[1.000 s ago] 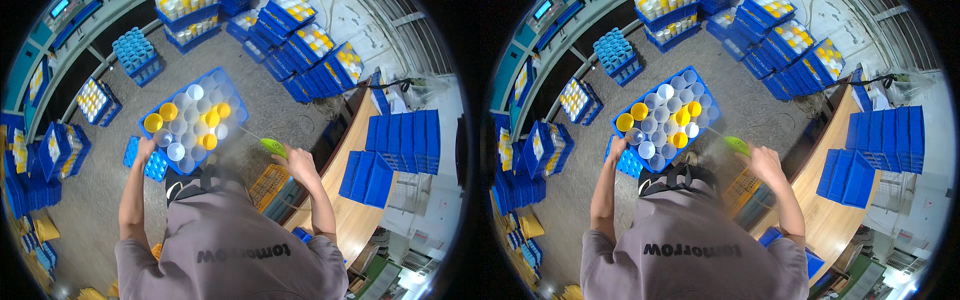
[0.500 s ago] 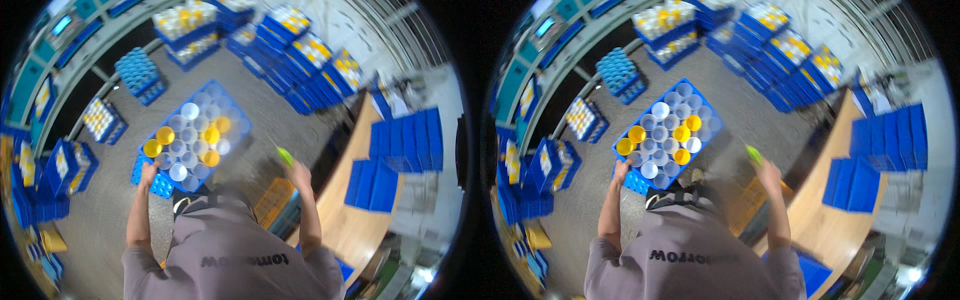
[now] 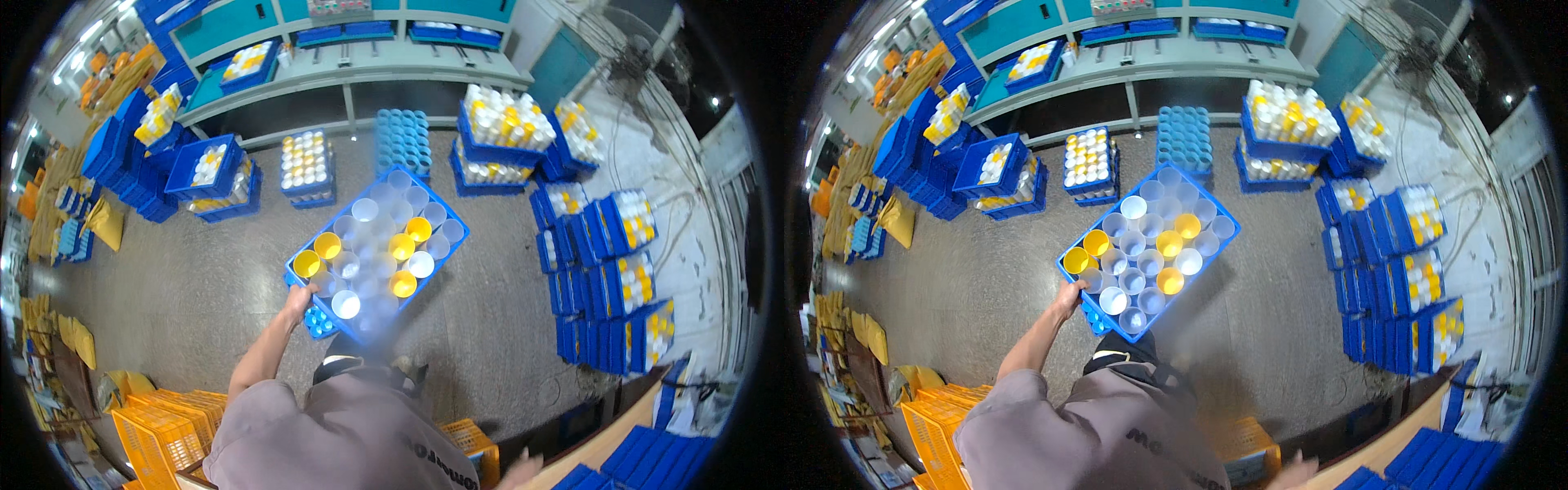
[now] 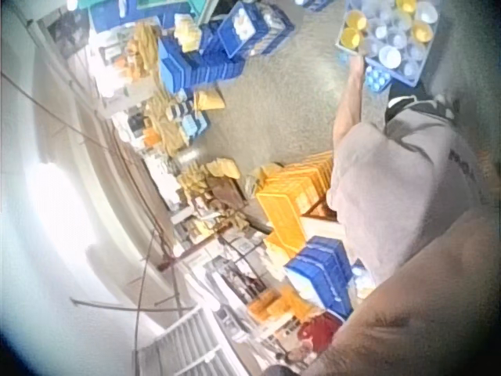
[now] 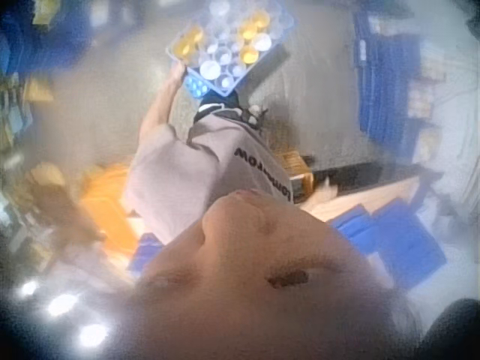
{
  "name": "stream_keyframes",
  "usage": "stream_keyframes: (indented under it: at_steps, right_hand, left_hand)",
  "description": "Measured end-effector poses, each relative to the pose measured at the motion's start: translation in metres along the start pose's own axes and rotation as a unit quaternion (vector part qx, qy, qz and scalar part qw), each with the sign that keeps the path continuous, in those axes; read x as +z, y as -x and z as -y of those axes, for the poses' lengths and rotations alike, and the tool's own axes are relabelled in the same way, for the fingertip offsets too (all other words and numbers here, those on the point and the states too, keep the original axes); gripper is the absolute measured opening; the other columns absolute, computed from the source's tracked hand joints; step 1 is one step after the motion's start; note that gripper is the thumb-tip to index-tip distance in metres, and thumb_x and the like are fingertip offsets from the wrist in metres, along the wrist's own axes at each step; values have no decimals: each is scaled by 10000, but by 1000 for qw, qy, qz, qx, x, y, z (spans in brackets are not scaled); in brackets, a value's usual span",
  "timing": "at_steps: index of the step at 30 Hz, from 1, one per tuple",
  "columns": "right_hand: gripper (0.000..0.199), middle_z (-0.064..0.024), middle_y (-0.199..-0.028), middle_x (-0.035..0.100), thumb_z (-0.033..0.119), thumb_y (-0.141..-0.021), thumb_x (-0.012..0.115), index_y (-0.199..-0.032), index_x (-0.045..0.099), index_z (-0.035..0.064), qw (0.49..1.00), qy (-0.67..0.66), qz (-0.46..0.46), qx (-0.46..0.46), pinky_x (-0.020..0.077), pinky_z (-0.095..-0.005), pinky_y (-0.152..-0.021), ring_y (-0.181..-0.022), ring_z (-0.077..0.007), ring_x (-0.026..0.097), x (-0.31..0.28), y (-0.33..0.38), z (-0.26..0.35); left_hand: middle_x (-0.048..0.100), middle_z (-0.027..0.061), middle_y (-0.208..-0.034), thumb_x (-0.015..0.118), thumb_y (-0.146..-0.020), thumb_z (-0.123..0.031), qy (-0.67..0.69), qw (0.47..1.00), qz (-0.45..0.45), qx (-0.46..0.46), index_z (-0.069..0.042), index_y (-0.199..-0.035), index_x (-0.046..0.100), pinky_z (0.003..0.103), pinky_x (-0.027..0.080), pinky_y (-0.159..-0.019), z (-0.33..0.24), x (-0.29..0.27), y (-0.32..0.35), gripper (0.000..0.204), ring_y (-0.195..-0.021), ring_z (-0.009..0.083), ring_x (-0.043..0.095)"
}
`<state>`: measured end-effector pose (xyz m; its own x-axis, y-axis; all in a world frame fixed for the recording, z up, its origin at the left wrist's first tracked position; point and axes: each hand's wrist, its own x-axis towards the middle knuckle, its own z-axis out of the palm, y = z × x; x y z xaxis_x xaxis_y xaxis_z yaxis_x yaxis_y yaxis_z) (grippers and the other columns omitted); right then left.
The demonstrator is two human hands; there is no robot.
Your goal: The person repeatedly picks up blue trays filled with small white and yellow containers, uses a green handheld scanner to scan the contents, and places the trays onto a conveyor or into bins. The person also briefly rubs their face with both hands during the task.
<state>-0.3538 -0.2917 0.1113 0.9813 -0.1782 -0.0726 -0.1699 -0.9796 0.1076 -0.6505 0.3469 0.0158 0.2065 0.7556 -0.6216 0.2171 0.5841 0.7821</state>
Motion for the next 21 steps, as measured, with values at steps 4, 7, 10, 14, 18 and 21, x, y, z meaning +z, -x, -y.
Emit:
stream_keyframes:
  at_steps: [4,7,10,14,18,21]
  right_hand:
    - [566,-207,-1446,469,145,-824,716,-1336,529,-5,864,-240,12,-443,296,-489,-1135,-1357,-395,394,-21,23,347]
    - [604,-180,-1384,511,151,-749,743,-1297,528,19,644,-280,145,-697,329,-447,-1117,-1329,-358,429,-53,100,561]
    - [850,-161,-1526,387,356,-752,762,-1455,408,35,444,-265,200,-832,250,-503,-1157,-1430,-315,335,-55,164,708]
    - [963,-149,-1604,262,516,-801,689,-1530,287,31,405,-139,149,-891,125,-539,-1212,-1496,-288,221,-22,205,806]
    - [943,-148,-1603,266,522,-812,689,-1507,323,0,338,-203,175,-902,110,-544,-1215,-1502,-291,193,3,246,880]
    - [854,-149,-1588,300,495,-843,682,-1472,385,-1,287,-172,215,-918,92,-542,-1218,-1504,-289,189,7,248,939]
  left_hand:
    - [694,123,-879,649,-808,-137,49,999,-20,-10,67,-997,659,339,514,-589,-29,-5,-54,278,-701,210,656]
    - [650,83,-732,678,-783,-164,-13,997,-58,-49,36,-887,661,319,467,-528,-62,-14,-110,226,-586,178,590]
    - [629,55,-703,695,-767,-162,23,993,-48,-104,-4,-853,652,329,447,-505,-101,-25,-161,185,-544,148,554]
    - [647,49,-1125,613,-835,-141,154,985,61,-51,-66,-1218,578,330,508,-844,-157,-57,-204,391,-1024,181,620]
    - [658,57,-1134,581,-838,-126,220,968,-18,-119,-61,-1239,560,323,544,-832,-183,-103,-250,406,-995,189,656]
    - [653,89,-1175,565,-862,-157,240,962,-62,-113,-35,-1283,537,342,557,-864,-186,-120,-277,440,-1045,216,651]
